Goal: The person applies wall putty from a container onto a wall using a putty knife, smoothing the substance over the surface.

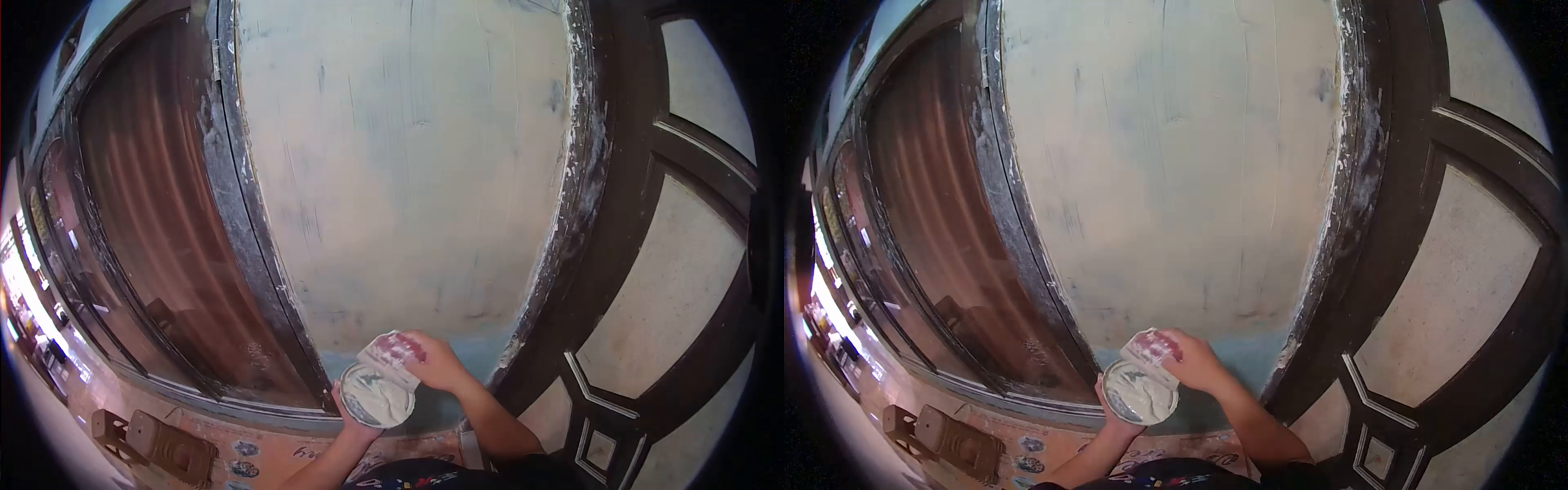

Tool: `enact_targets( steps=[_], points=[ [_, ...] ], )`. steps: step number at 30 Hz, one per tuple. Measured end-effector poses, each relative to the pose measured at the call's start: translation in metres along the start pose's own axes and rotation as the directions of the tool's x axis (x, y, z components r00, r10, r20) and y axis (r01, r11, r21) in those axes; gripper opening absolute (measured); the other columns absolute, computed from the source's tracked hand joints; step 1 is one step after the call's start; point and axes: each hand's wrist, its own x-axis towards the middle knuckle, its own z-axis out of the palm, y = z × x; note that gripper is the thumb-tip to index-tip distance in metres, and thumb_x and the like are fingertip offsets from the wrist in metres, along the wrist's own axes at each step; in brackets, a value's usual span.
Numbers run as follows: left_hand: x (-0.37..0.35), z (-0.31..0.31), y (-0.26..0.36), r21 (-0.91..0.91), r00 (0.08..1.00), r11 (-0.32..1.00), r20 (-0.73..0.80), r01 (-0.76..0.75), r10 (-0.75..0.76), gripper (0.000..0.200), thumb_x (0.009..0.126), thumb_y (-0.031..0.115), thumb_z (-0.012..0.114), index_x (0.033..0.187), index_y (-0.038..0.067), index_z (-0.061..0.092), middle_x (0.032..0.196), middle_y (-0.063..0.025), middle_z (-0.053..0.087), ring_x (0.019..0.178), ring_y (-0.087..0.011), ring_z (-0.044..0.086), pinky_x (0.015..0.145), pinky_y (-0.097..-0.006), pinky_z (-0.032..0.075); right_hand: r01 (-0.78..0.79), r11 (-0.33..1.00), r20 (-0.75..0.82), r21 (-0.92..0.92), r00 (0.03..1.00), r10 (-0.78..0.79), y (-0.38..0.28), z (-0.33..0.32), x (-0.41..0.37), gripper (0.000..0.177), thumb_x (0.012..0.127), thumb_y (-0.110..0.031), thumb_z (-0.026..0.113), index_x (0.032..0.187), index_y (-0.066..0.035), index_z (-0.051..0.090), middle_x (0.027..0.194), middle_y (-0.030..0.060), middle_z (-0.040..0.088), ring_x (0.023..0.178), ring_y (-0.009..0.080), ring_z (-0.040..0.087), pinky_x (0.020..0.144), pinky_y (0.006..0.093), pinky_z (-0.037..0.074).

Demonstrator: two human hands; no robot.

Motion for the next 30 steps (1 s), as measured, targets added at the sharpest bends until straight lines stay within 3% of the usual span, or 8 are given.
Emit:
enact_targets(
  steps=[7, 9, 16, 19, 21, 24, 28, 30],
  points=[
    [0.014, 0.014, -0.01, -0.07, 0.998, 0.998, 0.056, -0.004, 0.008, 0.075, 0.087, 0.071, 0.037, 0.139, 0.018, 0.05, 0.14, -0.0089, 0.051, 0.127, -0.0335, 0.048, 0.108, -0.0526, 0.036, 0.028, 0.999, 0.023, 0.016, 0.999, -0.028, -0.005, -0.002, 0.0, 0.047, 0.075, -0.01, 0.066, 0.121, -0.003, 0.06, 0.1, 0.0182, 0.069, 0.089, 0.0302, 0.069, 0.082, 0.0354, 0.053],
    [0.014, 0.015, -0.015, -0.064, 0.999, 0.998, 0.047, -0.008, 0.011, 0.075, 0.087, 0.071, 0.037, 0.138, 0.018, 0.05, 0.14, -0.0088, 0.051, 0.127, -0.0334, 0.049, 0.108, -0.0526, 0.036, 0.093, 0.982, 0.151, -0.167, 0.986, -0.068, 0.0, -0.004, 0.002, 0.046, 0.076, -0.011, 0.065, 0.121, -0.004, 0.06, 0.098, 0.019, 0.069, 0.087, 0.0316, 0.069, 0.08, 0.0358, 0.053],
    [0.006, 0.019, -0.022, -0.078, 0.998, 0.996, 0.043, -0.039, 0.042, 0.073, 0.087, 0.07, 0.038, 0.137, 0.018, 0.051, 0.14, -0.0082, 0.052, 0.125, -0.0332, 0.05, 0.107, -0.0522, 0.037, 0.063, 0.993, 0.184, -0.099, 0.982, -0.044, 0.008, -0.003, 0.002, 0.039, 0.077, -0.013, 0.068, 0.114, -0.003, 0.062, 0.094, 0.0172, 0.069, 0.084, 0.0267, 0.069, 0.077, 0.0356, 0.053],
    [0.005, 0.021, -0.014, -0.048, 0.996, 0.994, 0.005, -0.094, 0.095, 0.073, 0.087, 0.069, 0.039, 0.137, 0.017, 0.051, 0.14, -0.0091, 0.051, 0.126, -0.0339, 0.049, 0.107, -0.0524, 0.037, 0.015, 0.999, 0.124, 0.038, 0.992, -0.019, 0.024, 0.004, 0.009, 0.032, 0.082, -0.009, 0.067, 0.112, -0.001, 0.061, 0.098, 0.0121, 0.069, 0.088, 0.02, 0.067, 0.079, 0.0342, 0.053],
    [0.004, 0.016, -0.005, -0.178, 0.995, 0.979, 0.011, -0.099, 0.103, 0.075, 0.087, 0.069, 0.039, 0.137, 0.014, 0.05, 0.14, -0.0104, 0.051, 0.127, -0.0348, 0.049, 0.108, -0.0526, 0.036, -0.075, 0.872, 0.071, 0.484, 0.996, 0.046, 0.038, 0.013, 0.015, 0.031, 0.087, -0.003, 0.063, 0.118, 0.0, 0.057, 0.107, 0.0067, 0.066, 0.096, 0.014, 0.063, 0.086, 0.0317, 0.051],
    [0.005, 0.015, 0.012, -0.072, 0.983, 0.982, 0.044, -0.176, 0.179, 0.081, 0.085, 0.073, 0.038, 0.139, 0.014, 0.049, 0.142, -0.0113, 0.049, 0.129, -0.0358, 0.046, 0.11, -0.0527, 0.034, -0.087, 0.743, 0.047, 0.664, 0.996, 0.074, 0.035, 0.025, 0.019, 0.035, 0.09, 0.002, 0.058, 0.124, -0.001, 0.05, 0.114, 0.0052, 0.063, 0.103, 0.013, 0.061, 0.092, 0.0302, 0.048],
    [0.004, 0.013, 0.043, -0.174, 0.976, 0.968, 0.089, -0.181, 0.198, 0.078, 0.086, 0.07, 0.04, 0.135, 0.011, 0.053, 0.138, -0.0123, 0.053, 0.126, -0.0363, 0.049, 0.107, -0.0535, 0.037, 0.037, 0.732, -0.03, 0.68, 0.999, -0.023, 0.024, 0.037, 0.041, 0.037, 0.091, 0.002, 0.055, 0.127, -0.001, 0.047, 0.117, 0.0063, 0.061, 0.107, 0.0132, 0.059, 0.096, 0.0309, 0.046],
    [0.002, 0.011, 0.057, -0.129, 0.976, 0.97, 0.051, -0.205, 0.213, 0.078, 0.085, 0.07, 0.042, 0.134, 0.011, 0.053, 0.137, -0.0121, 0.054, 0.125, -0.0366, 0.05, 0.107, -0.0541, 0.038, 0.202, 0.856, -0.189, 0.475, 0.974, -0.125, -0.009, 0.028, 0.064, 0.028, 0.092, -0.001, 0.057, 0.118, 0.001, 0.05, 0.105, 0.0073, 0.064, 0.099, 0.0142, 0.061, 0.09, 0.0317, 0.048]
  ],
)
